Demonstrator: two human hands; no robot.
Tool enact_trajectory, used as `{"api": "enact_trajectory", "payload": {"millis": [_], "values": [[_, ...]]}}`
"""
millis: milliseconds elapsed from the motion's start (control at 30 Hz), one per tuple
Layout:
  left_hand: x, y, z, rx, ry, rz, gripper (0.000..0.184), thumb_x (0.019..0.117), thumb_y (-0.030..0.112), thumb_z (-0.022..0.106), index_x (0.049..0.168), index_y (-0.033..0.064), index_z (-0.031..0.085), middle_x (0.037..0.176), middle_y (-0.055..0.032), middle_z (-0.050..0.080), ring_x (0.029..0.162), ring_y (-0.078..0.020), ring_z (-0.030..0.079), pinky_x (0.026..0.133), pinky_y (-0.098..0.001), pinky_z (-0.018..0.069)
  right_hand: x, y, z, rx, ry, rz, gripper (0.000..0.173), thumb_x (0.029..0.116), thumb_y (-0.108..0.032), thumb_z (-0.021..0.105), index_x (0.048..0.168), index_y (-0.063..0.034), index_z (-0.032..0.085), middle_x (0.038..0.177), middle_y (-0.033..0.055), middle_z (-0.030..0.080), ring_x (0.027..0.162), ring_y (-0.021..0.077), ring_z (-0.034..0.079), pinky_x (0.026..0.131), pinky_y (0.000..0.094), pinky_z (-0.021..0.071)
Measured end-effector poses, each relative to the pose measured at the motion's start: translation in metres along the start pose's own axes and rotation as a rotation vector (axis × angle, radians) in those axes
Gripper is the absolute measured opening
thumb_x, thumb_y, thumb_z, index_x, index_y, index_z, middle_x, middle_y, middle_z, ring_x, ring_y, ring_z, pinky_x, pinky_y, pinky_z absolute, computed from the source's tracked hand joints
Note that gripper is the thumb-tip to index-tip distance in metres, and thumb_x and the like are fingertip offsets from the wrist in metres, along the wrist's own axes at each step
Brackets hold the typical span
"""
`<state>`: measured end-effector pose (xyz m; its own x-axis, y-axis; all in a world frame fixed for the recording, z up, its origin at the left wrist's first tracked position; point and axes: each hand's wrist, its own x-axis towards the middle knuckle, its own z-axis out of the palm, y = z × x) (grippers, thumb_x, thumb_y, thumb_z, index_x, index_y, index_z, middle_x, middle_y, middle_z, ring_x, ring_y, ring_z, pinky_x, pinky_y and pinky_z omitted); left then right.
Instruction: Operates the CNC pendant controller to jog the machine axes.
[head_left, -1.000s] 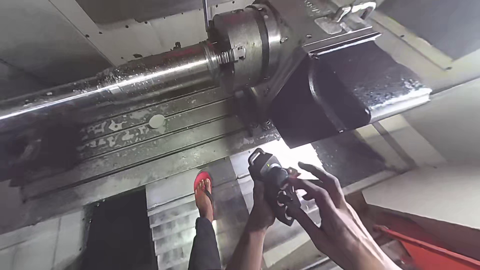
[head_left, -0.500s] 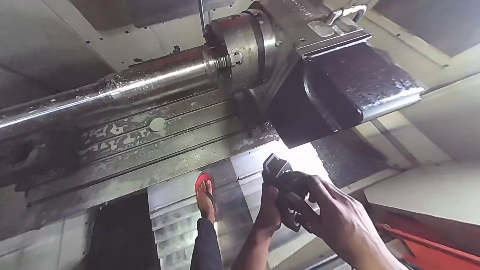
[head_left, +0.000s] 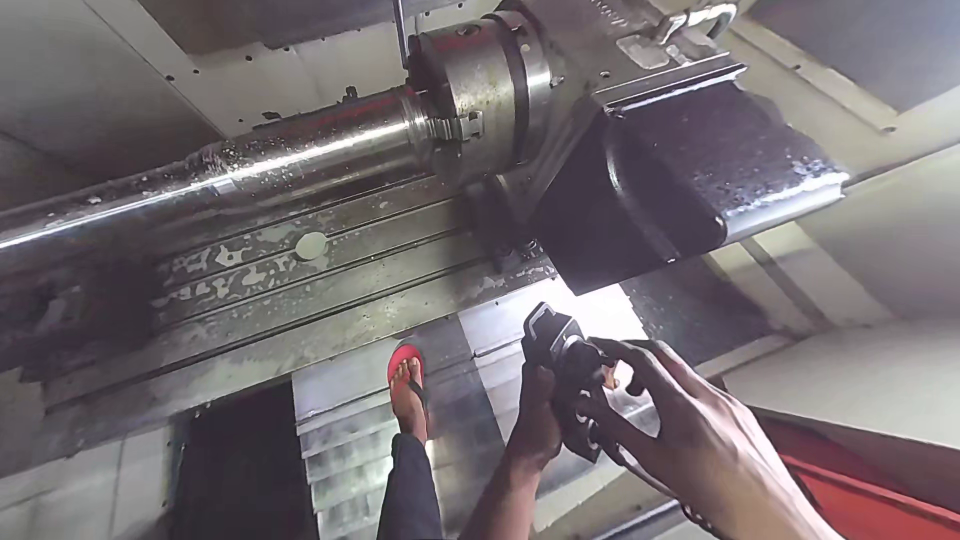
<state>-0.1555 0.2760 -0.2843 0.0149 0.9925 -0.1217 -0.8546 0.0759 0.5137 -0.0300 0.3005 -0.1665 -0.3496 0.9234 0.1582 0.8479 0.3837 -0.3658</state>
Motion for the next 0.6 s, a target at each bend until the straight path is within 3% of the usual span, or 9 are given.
{"api": "enact_trajectory", "payload": {"millis": [33, 100, 233, 300, 333, 400, 467, 533, 600], "values": [[0.000, 0.000, 0.001, -0.007, 0.000, 0.005, 0.054, 0.0863, 0.069, 0.064, 0.113, 0.0214, 0.070, 0.099, 0.0050, 0.076, 0.091, -0.0041, 0.073, 0.082, -0.0255, 0.0601, 0.000, -0.001, 0.002, 0.045, 0.004, -0.029, 0.053, 0.0919, -0.051, 0.065, 0.134, -0.0184, 0.065, 0.116, 0.0093, 0.069, 0.074, 0.0182, 0.067, 0.056, 0.0376, 0.0545], [0.000, -0.002, 0.002, 0.012, 0.000, 0.007, 0.053, 0.0868, 0.069, 0.063, 0.111, 0.0219, 0.069, 0.097, 0.0062, 0.076, 0.088, -0.0028, 0.072, 0.080, -0.0241, 0.0599, 0.000, -0.002, 0.009, 0.082, 0.028, -0.058, 0.046, 0.0949, -0.042, 0.063, 0.136, -0.0231, 0.063, 0.120, 0.0080, 0.067, 0.077, 0.0153, 0.067, 0.057, 0.0339, 0.0555], [-0.002, -0.003, 0.003, 0.046, 0.029, -0.037, 0.055, 0.0820, 0.071, 0.067, 0.105, 0.0209, 0.069, 0.090, 0.0062, 0.076, 0.082, -0.0031, 0.072, 0.075, -0.0245, 0.0603, 0.002, 0.003, 0.007, -0.008, 0.061, 0.041, 0.054, 0.0917, -0.065, 0.057, 0.105, -0.0154, 0.074, 0.080, -0.0004, 0.072, 0.066, 0.0160, 0.066, 0.054, 0.0389, 0.0519], [0.000, -0.002, 0.005, 0.017, 0.034, -0.030, 0.056, 0.0823, 0.071, 0.067, 0.105, 0.0200, 0.071, 0.091, 0.0047, 0.076, 0.083, -0.0042, 0.073, 0.077, -0.0254, 0.0606, 0.000, 0.004, 0.004, -0.030, 0.037, 0.089, 0.060, 0.0903, -0.072, 0.054, 0.097, -0.0158, 0.074, 0.077, -0.0005, 0.070, 0.062, 0.0165, 0.064, 0.051, 0.0404, 0.0493], [0.001, -0.002, 0.006, 0.015, 0.036, -0.020, 0.057, 0.0828, 0.071, 0.066, 0.107, 0.0196, 0.070, 0.092, 0.0044, 0.076, 0.084, -0.0045, 0.073, 0.078, -0.0258, 0.0606, -0.001, 0.004, 0.004, -0.020, 0.041, 0.092, 0.059, 0.0898, -0.070, 0.056, 0.104, -0.0150, 0.074, 0.082, 0.0011, 0.071, 0.062, 0.0172, 0.064, 0.050, 0.0408, 0.0495], [0.001, -0.002, 0.006, 0.014, 0.039, -0.007, 0.059, 0.0832, 0.071, 0.066, 0.112, 0.0188, 0.066, 0.096, 0.0048, 0.076, 0.088, -0.0043, 0.073, 0.080, -0.0258, 0.0604, -0.002, 0.002, 0.006, 0.032, 0.043, 0.066, 0.057, 0.0919, -0.058, 0.062, 0.129, -0.0151, 0.067, 0.101, 0.0042, 0.073, 0.067, 0.0161, 0.066, 0.051, 0.0379, 0.0533], [0.001, -0.004, 0.005, -0.003, 0.044, -0.011, 0.058, 0.0827, 0.070, 0.068, 0.111, 0.0189, 0.069, 0.096, 0.0044, 0.076, 0.088, -0.0043, 0.073, 0.080, -0.0252, 0.0604, -0.004, 0.000, 0.011, 0.075, 0.063, 0.029, 0.053, 0.0931, -0.049, 0.063, 0.134, -0.0148, 0.066, 0.108, 0.0078, 0.072, 0.069, 0.0158, 0.067, 0.053, 0.0358, 0.0545], [0.001, -0.006, 0.004, -0.012, 0.017, -0.021, 0.055, 0.0836, 0.068, 0.068, 0.108, 0.0197, 0.070, 0.094, 0.0042, 0.076, 0.086, -0.0042, 0.073, 0.079, -0.0250, 0.0602, -0.004, 0.001, 0.014, 0.080, 0.084, 0.046, 0.050, 0.0936, -0.052, 0.063, 0.127, -0.0144, 0.069, 0.098, 0.0039, 0.073, 0.069, 0.0143, 0.068, 0.054, 0.0353, 0.0557], [0.000, -0.007, 0.005, -0.002, -0.001, -0.032, 0.052, 0.0841, 0.068, 0.068, 0.105, 0.0206, 0.071, 0.091, 0.0045, 0.076, 0.083, -0.0039, 0.073, 0.077, -0.0248, 0.0602, -0.004, 0.004, 0.014, 0.059, 0.107, 0.096, 0.052, 0.0927, -0.061, 0.059, 0.111, -0.0139, 0.071, 0.076, -0.0027, 0.069, 0.060, 0.0114, 0.063, 0.050, 0.0355, 0.0510]]}}
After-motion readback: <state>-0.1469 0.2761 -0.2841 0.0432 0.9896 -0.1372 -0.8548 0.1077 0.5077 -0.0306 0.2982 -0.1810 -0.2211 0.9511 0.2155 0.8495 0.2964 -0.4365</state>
